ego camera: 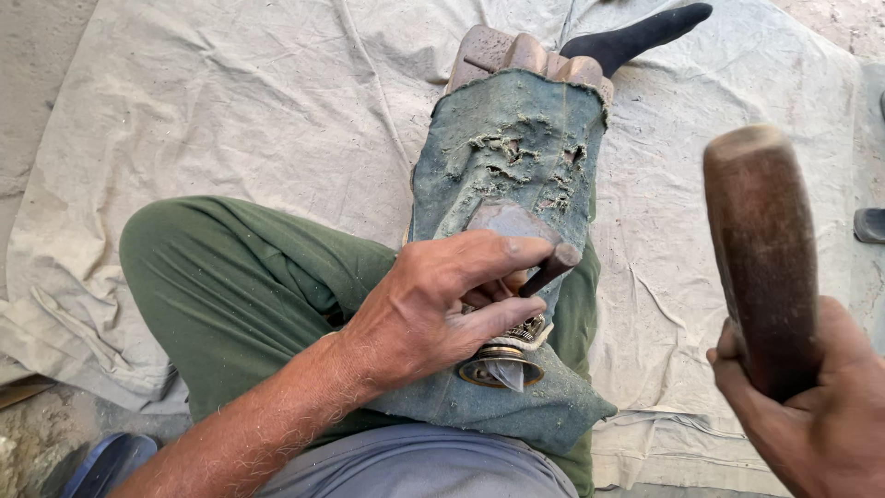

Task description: The person sits on the ground with a small brass object resting on a cloth pad on their lap. They hold a punch against the object's surface and repeatedly strike it with a wooden mallet, repositioning the punch to work the pattern around the object, occasionally steadying the object with the other hand.

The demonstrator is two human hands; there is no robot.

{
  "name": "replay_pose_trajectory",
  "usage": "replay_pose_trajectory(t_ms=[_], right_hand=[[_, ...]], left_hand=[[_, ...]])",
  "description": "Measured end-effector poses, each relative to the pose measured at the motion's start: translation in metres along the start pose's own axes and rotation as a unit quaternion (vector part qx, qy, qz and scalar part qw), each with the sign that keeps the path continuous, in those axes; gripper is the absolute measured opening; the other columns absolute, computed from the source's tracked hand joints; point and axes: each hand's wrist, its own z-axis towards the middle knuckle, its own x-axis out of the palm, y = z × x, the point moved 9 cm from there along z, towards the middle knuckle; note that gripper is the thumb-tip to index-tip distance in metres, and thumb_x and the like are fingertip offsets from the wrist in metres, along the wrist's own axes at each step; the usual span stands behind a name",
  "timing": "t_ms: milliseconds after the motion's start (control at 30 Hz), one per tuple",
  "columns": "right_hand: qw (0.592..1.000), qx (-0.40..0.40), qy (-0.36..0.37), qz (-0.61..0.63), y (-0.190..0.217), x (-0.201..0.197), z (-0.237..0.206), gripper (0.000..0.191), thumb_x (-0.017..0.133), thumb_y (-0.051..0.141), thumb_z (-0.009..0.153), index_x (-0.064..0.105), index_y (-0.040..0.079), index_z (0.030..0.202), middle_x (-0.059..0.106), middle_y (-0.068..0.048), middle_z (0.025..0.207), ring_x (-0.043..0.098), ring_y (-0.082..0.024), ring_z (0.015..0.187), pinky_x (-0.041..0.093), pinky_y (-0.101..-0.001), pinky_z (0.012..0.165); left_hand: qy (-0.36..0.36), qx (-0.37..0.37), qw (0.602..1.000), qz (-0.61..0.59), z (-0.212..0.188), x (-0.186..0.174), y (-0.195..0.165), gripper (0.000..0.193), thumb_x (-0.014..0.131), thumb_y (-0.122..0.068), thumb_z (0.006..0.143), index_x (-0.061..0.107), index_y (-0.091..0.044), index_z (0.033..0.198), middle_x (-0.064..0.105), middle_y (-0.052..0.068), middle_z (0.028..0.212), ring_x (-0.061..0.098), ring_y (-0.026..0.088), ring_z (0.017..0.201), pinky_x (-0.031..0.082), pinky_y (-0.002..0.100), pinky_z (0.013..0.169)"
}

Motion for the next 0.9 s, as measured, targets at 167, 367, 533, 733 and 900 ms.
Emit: replay_pose_trajectory(t_ms=[167, 367, 533, 733, 900], right_hand=[[0.96, 0.029, 0.235, -0.147, 0.011, 0.051, -0.002, 0.038, 0.081, 0.013, 0.087, 0.06, 0.015, 0.119, 0.072, -0.004, 0.091, 0.073, -0.014, 0.078, 0.061, -0.0284, 0.078], [0.969, 0.043, 0.0, 0.244, -0.053, 0.038, 0.0, 0.045, 0.074, 0.004, 0.085, 0.055, 0.006, 0.126, 0.07, -0.01, 0.091, 0.073, -0.017, 0.083, 0.063, -0.0327, 0.078], [0.994, -0.037, 0.016, 0.098, -0.083, 0.061, 0.018, 0.018, 0.075, 0.008, 0.091, 0.062, 0.01, 0.103, 0.065, -0.007, 0.083, 0.067, -0.016, 0.077, 0.059, -0.0308, 0.072], [0.99, 0.006, 0.016, 0.142, -0.122, 0.069, 0.036, 0.015, 0.073, 0.011, 0.101, 0.059, 0.005, 0.102, 0.054, -0.011, 0.064, 0.055, -0.023, 0.047, 0.056, -0.0383, 0.053], [0.977, 0.01, -0.007, 0.213, -0.123, 0.059, 0.055, 0.017, 0.068, 0.01, 0.103, 0.055, 0.001, 0.097, 0.054, -0.015, 0.063, 0.065, -0.026, 0.048, 0.055, -0.0437, 0.045]], left_hand=[[0.03, -0.061, 0.998, -0.006, 0.009, 0.007, 0.0, 0.042, 0.079, -0.016, 0.089, 0.065, -0.008, 0.128, 0.072, 0.006, 0.088, 0.071, 0.017, 0.075, 0.061, 0.03, 0.068], [0.051, -0.081, 0.993, 0.074, 0.007, 0.015, -0.002, 0.038, 0.077, -0.014, 0.091, 0.061, -0.008, 0.125, 0.072, 0.011, 0.092, 0.074, 0.026, 0.08, 0.057, 0.038, 0.07], [-0.004, -0.097, 0.992, 0.082, 0.0, 0.021, 0.001, 0.042, 0.075, -0.015, 0.092, 0.06, -0.01, 0.131, 0.072, 0.012, 0.1, 0.076, 0.025, 0.083, 0.059, 0.037, 0.07], [-0.006, -0.061, 0.988, 0.14, 0.0, 0.026, -0.001, 0.046, 0.076, -0.016, 0.092, 0.06, -0.01, 0.134, 0.07, 0.012, 0.096, 0.071, 0.032, 0.083, 0.056, 0.042, 0.071], [-0.002, -0.065, 0.989, 0.135, 0.001, 0.028, 0.001, 0.044, 0.075, -0.016, 0.092, 0.061, -0.011, 0.134, 0.07, 0.011, 0.095, 0.071, 0.031, 0.082, 0.055, 0.042, 0.07]])
